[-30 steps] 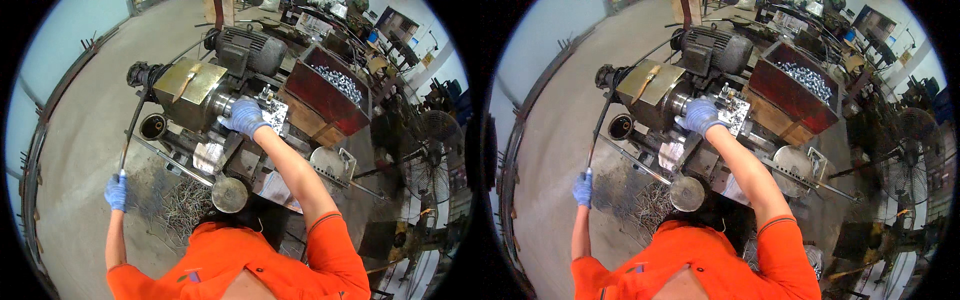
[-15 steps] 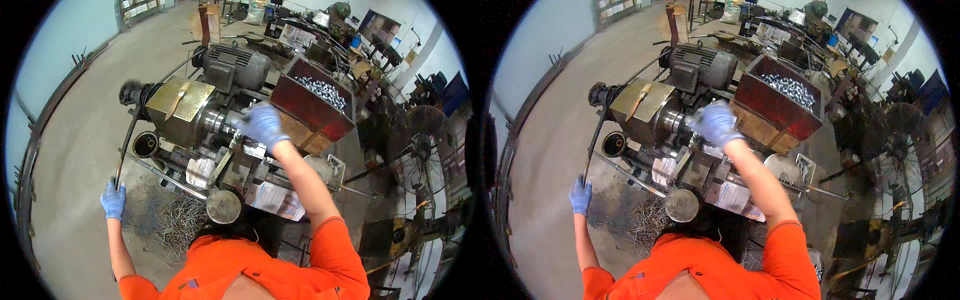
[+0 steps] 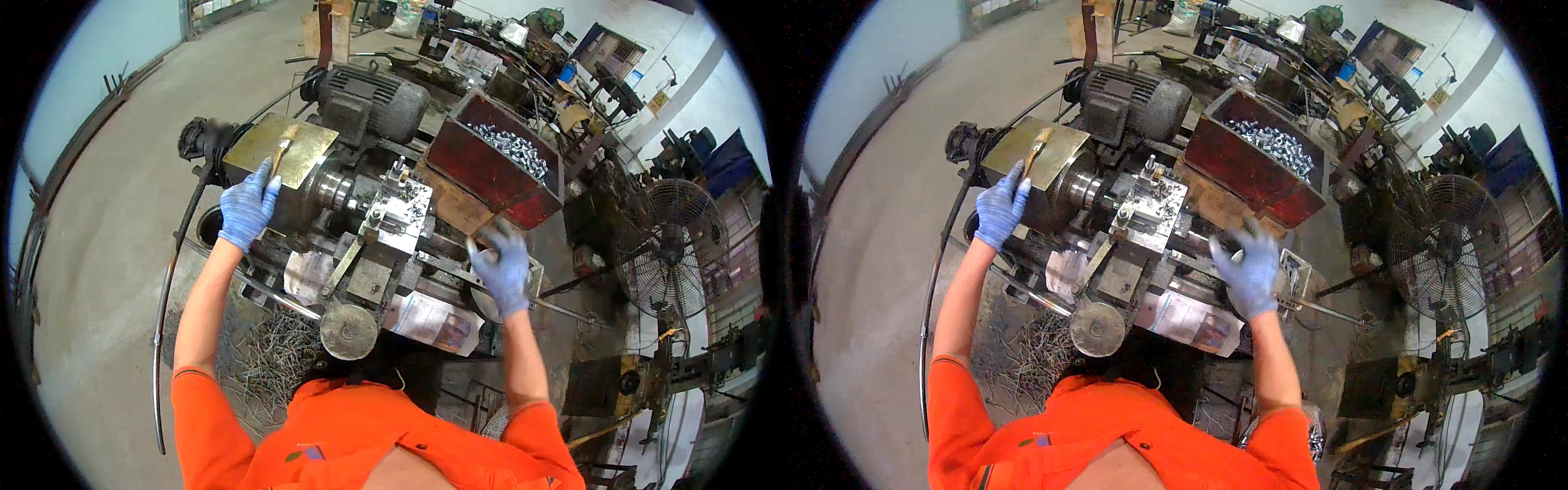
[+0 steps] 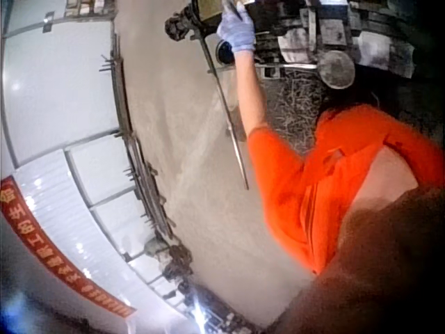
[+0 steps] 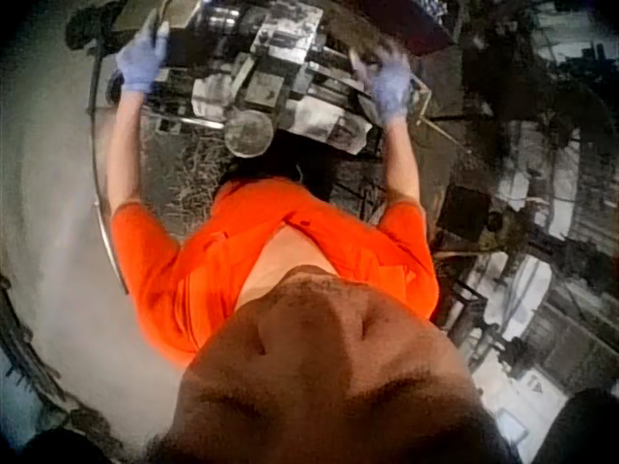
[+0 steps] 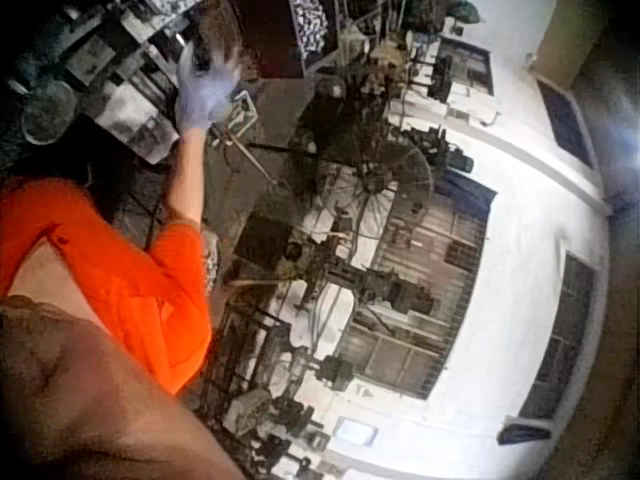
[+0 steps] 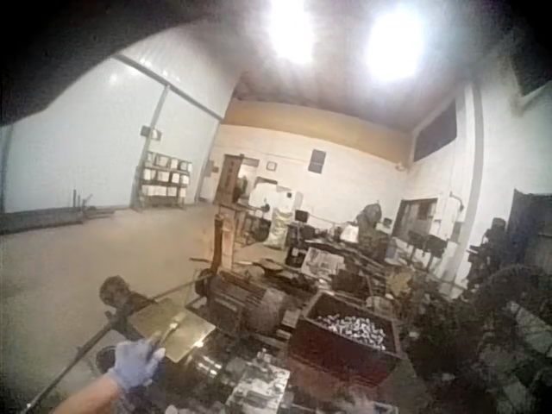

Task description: The person machines metal parts using a lathe, picking up a piece from a bin, securing it in the chuck, and operating the machine controls while wearing gloves.

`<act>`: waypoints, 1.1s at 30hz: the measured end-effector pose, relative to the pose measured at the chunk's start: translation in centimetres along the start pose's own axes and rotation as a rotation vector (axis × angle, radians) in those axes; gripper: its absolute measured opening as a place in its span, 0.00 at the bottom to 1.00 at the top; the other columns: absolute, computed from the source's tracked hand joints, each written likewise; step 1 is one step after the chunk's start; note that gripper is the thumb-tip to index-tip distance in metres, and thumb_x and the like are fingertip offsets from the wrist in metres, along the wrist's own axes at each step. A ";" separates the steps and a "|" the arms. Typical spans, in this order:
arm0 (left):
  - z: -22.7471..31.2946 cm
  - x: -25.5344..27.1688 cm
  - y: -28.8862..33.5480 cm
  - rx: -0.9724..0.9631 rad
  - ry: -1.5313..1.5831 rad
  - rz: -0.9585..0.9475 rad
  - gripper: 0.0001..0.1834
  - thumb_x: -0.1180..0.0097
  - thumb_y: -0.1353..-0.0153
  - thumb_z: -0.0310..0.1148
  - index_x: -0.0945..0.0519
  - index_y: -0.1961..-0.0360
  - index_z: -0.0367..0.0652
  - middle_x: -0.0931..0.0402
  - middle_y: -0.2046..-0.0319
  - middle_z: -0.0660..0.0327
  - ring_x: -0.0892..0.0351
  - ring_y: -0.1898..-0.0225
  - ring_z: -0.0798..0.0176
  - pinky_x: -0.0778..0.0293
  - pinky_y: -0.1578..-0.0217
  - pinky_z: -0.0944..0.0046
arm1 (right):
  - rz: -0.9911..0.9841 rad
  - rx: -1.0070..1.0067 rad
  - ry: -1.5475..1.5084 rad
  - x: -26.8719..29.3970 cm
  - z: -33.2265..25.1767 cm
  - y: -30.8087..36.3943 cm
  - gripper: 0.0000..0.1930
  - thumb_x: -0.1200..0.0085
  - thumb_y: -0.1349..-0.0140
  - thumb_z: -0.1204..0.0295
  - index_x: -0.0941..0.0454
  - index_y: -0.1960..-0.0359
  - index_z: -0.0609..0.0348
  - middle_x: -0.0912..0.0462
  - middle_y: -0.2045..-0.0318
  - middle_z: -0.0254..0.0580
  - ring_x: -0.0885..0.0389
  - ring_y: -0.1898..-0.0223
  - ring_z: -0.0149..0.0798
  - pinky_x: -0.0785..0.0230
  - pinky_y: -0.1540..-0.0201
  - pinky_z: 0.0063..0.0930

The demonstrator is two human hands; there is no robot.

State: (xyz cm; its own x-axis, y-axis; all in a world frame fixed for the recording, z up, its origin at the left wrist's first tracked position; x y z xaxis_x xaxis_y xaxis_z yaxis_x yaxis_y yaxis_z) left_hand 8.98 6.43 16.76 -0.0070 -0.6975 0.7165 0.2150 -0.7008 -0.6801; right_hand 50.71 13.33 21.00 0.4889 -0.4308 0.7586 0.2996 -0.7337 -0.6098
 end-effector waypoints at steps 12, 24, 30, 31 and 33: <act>9.6 -1.0 3.1 -0.216 0.368 0.038 0.09 0.48 0.45 0.33 0.23 0.64 0.41 0.26 0.78 0.55 0.25 0.77 0.53 0.31 0.74 0.56 | -0.060 -0.422 -0.158 2.2 4.0 15.9 0.08 0.36 0.57 0.68 0.18 0.77 0.58 0.19 0.76 0.43 0.22 0.72 0.41 0.32 0.62 0.29; 7.6 -1.0 4.2 -0.243 0.156 -0.196 0.06 0.49 0.47 0.33 0.25 0.68 0.45 0.27 0.79 0.55 0.26 0.75 0.51 0.31 0.73 0.54 | -0.035 -0.367 -0.231 1.7 3.9 14.5 0.09 0.36 0.57 0.68 0.19 0.77 0.58 0.20 0.79 0.41 0.25 0.78 0.38 0.34 0.69 0.28; 5.1 4.4 0.2 -0.239 0.116 0.310 0.14 0.44 0.50 0.28 0.23 0.59 0.45 0.27 0.78 0.57 0.28 0.76 0.53 0.32 0.75 0.56 | 0.029 -0.416 -0.117 3.0 7.2 17.1 0.11 0.34 0.58 0.66 0.19 0.77 0.60 0.20 0.79 0.44 0.23 0.76 0.41 0.32 0.69 0.30; 4.0 4.2 -0.4 -0.196 0.064 0.337 0.14 0.44 0.50 0.29 0.22 0.59 0.47 0.27 0.78 0.58 0.28 0.77 0.54 0.32 0.75 0.57 | 0.056 -0.427 -0.136 3.1 7.7 17.5 0.12 0.33 0.59 0.66 0.19 0.77 0.60 0.20 0.79 0.45 0.23 0.76 0.41 0.32 0.69 0.30; 3.1 3.4 -1.4 -0.122 -0.032 0.237 0.12 0.44 0.47 0.33 0.21 0.60 0.49 0.27 0.78 0.57 0.27 0.77 0.54 0.32 0.75 0.58 | 0.085 -0.465 -0.148 4.3 8.3 18.3 0.12 0.33 0.58 0.65 0.19 0.78 0.60 0.20 0.78 0.46 0.22 0.75 0.43 0.32 0.69 0.31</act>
State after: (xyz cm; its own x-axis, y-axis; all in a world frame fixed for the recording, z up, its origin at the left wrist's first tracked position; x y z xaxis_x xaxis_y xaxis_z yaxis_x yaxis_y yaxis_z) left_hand 11.73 5.48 20.65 0.0609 -0.8405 0.5384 0.0872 -0.5329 -0.8417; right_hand 65.06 2.41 11.23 0.6169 -0.4446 0.6494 -0.1274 -0.8707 -0.4751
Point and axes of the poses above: each hand's wrist, its own y-axis away from the middle knuckle, its own x-axis out of the back of the hand, z = x × y, the point moved 1 cm from there along -y, towards the middle knuckle
